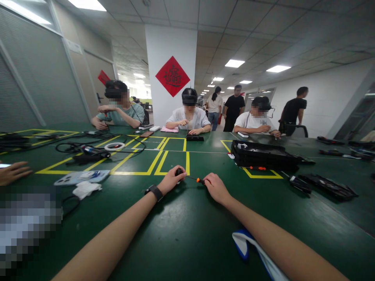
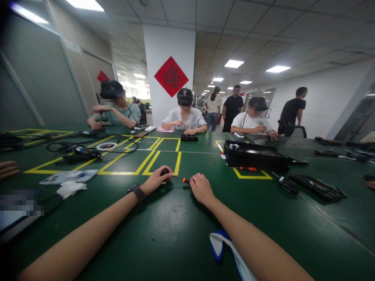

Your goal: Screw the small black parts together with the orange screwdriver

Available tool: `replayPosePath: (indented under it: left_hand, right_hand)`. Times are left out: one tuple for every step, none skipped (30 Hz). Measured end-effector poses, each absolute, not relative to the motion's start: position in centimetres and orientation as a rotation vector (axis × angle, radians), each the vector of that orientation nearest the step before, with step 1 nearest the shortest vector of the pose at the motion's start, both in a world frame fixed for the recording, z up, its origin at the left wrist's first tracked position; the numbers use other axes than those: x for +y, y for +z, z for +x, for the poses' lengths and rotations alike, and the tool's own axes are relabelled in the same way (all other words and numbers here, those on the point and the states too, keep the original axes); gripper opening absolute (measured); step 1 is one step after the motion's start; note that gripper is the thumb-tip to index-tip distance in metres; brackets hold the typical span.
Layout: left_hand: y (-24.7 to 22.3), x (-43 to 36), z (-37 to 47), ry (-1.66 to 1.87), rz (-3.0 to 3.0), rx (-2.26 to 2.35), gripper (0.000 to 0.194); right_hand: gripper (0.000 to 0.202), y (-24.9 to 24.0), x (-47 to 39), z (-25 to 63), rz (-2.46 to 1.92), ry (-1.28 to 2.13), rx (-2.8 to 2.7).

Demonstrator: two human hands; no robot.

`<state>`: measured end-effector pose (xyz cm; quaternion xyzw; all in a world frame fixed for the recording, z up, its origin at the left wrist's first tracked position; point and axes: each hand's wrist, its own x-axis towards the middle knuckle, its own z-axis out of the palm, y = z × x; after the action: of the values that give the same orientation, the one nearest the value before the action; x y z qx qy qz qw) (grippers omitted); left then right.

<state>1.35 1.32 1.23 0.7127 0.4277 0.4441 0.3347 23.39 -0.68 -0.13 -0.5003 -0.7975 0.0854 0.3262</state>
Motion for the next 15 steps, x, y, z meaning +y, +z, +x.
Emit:
replayPosePath:
  left_hand:
    - [1.18,1.34,1.33,1.161,1.858,1.122,0.028]
    - [1.13,1.36,1.31,1.162,1.858,1.124,0.029]
    - [1.09,1.37,1.29,1.163,1.859,1.123,0.029]
    - [1.08,1.38,1.28,1.164,1.861,1.118,0.029]
    - [1.08,1.37,1.27,1.166,1.861,1.113,0.029]
    - [1.11,1.35,1.27,1.168,1.862,1.109,0.029]
    - [1.16,1.32,1.28,1.168,1.863,1.108,0.029]
    - [1.22,1.28,1.29,1.166,1.868,1.109,0.029]
    - [1.29,1.23,1.32,1.164,1.875,1.111,0.029]
    - [1.36,1.18,1.34,1.162,1.883,1.113,0.028]
    - [1.42,1.14,1.37,1.161,1.89,1.114,0.028]
    - [1.47,1.1,1.39,1.162,1.897,1.114,0.028]
    - [1.5,1.07,1.4,1.165,1.9,1.115,0.027]
    - [1.52,1.06,1.4,1.165,1.9,1.113,0.027]
    - [1.52,1.06,1.4,1.164,1.898,1.112,0.027]
  right_hand:
    - [0.021,-0.1,-0.74,23.39,-1.303,0.214,-2.117]
    - [0.02,-0.06,-0.82,23.38,-1.29,0.206,-2.14]
    - [0.019,-0.02,-0.93,23.36,-1.274,0.202,-2.156]
    - [0.018,0.03,-1.04,23.32,-1.258,0.199,-2.163]
    - [0.016,0.08,-1.15,23.28,-1.244,0.201,-2.162]
    - [0.015,0.14,-1.24,23.23,-1.232,0.205,-2.155]
    - [0.014,0.18,-1.33,23.18,-1.222,0.215,-2.15]
    - [0.015,0.23,-1.39,23.14,-1.214,0.226,-2.145]
    - [0.015,0.26,-1.44,23.1,-1.209,0.238,-2.14]
    - [0.017,0.27,-1.47,23.08,-1.207,0.248,-2.134]
    - [0.017,0.27,-1.47,23.07,-1.209,0.254,-2.126]
    - [0.018,0.24,-1.44,23.08,-1.215,0.254,-2.115]
    - [0.018,0.2,-1.39,23.1,-1.225,0.249,-2.104]
    - [0.019,0.15,-1.32,23.13,-1.238,0.242,-2.097]
    - [0.02,0.1,-1.24,23.17,-1.25,0.233,-2.1]
